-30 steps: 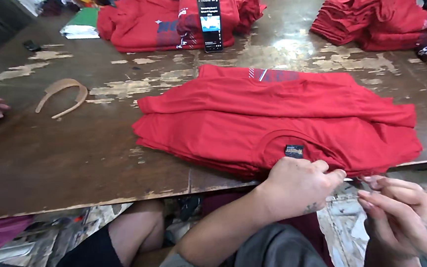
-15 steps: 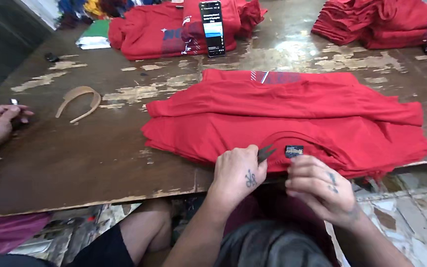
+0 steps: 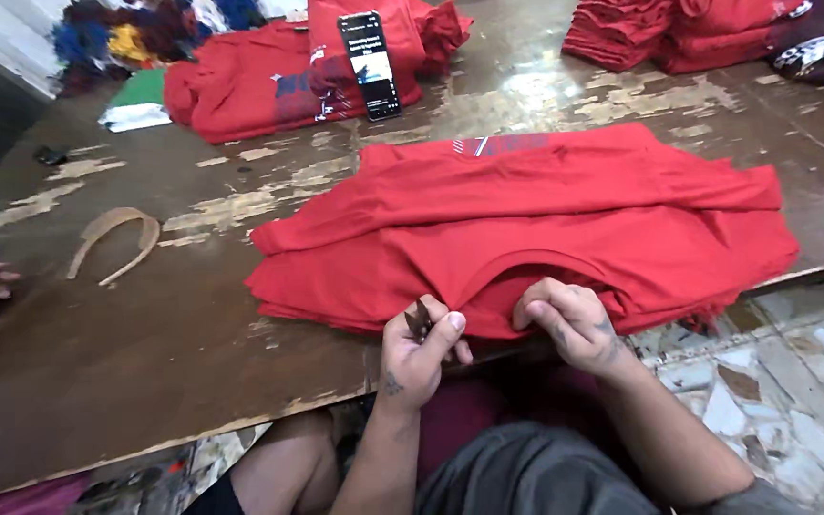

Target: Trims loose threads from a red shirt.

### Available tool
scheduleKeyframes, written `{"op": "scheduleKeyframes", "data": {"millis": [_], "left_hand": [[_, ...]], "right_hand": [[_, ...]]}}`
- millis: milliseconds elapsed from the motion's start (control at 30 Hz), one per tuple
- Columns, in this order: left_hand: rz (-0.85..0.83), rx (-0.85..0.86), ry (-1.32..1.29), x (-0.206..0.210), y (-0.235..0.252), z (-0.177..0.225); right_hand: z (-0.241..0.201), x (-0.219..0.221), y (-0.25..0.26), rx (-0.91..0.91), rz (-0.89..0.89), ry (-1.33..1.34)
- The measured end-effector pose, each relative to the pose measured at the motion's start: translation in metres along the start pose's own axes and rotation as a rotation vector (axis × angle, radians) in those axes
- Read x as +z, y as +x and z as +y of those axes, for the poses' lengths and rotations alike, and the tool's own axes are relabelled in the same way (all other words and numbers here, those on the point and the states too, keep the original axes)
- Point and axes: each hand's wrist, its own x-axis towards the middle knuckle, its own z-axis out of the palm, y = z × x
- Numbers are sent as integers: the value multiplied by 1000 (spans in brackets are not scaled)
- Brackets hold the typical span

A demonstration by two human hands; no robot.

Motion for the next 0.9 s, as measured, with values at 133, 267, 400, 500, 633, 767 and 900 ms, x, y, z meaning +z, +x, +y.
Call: {"op": "scheduleKeyframes", "data": {"millis": [133,267,400,500,633,767,900], "left_hand": [[-76,-21,40,-3,1,0],[-57,-28,50,-7,0,-3],[-71,-44,53,-7,-1,-4],[-103,-55,74,-9,0,-4],[-85,-45,82,-9,0,-4],[-77,-48,72,-11,-1,-6],[-114,-59,122,-11,1,-5]], "right_hand": [[-7,8,9,38,-97,-184],[0,4,5,-51,-36,-159],[-5,3,5,41,-124,-162],[-5,12,8,-14,-115,-257],[1,8,4,-62,-27,-165],[-7,9,7,45,-125,-185],[-6,11,10,-36,-152,-289]]}}
